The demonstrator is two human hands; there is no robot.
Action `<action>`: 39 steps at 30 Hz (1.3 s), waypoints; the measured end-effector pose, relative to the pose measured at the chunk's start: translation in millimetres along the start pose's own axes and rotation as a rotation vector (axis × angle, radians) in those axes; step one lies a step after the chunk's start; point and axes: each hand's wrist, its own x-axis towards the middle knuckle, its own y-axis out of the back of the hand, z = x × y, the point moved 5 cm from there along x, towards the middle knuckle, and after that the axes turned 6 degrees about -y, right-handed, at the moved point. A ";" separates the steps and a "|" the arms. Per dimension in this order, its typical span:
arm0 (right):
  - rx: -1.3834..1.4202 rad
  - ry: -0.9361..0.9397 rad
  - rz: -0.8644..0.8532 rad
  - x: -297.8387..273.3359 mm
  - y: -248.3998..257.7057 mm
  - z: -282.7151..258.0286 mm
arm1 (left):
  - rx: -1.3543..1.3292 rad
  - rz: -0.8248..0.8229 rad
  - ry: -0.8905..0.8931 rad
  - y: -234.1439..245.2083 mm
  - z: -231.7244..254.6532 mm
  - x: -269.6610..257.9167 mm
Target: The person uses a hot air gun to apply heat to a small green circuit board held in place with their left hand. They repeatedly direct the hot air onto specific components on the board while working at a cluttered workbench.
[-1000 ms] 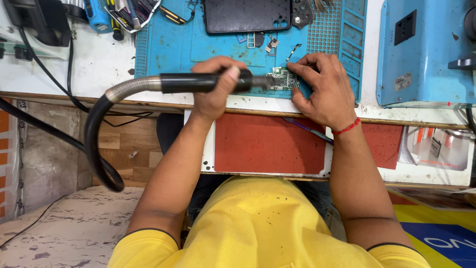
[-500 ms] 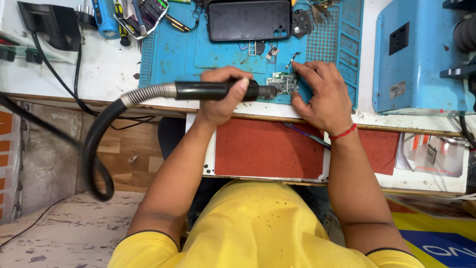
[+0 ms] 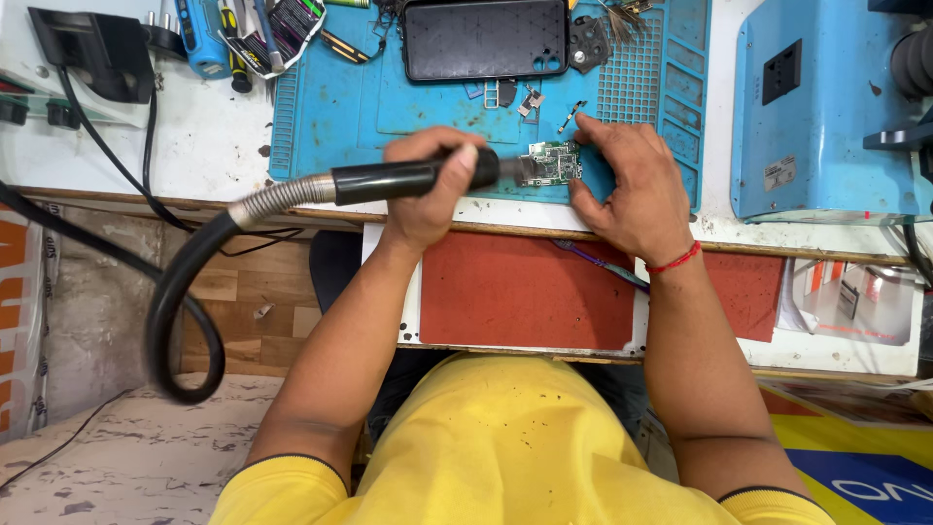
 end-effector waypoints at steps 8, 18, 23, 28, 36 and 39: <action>0.025 0.014 0.017 -0.2 0.1 0.3 | -0.075 0.094 0.099 5.2 -1.4 4.9; 0.005 0.027 0.021 -4.8 -2.9 5.4 | -0.028 0.012 0.038 6.8 -7.8 -1.7; -0.004 0.049 0.031 -3.0 -2.7 5.7 | 0.004 0.030 0.041 5.3 -11.9 3.5; -0.041 0.061 0.029 -4.2 -2.6 5.5 | -0.016 -0.019 0.028 3.4 -8.5 0.4; -0.050 0.033 0.030 -3.7 -4.7 5.3 | -0.074 0.073 0.070 10.5 -4.6 3.8; -0.052 0.022 0.032 -4.9 -3.5 5.4 | -0.291 -0.105 0.067 1.0 0.6 4.9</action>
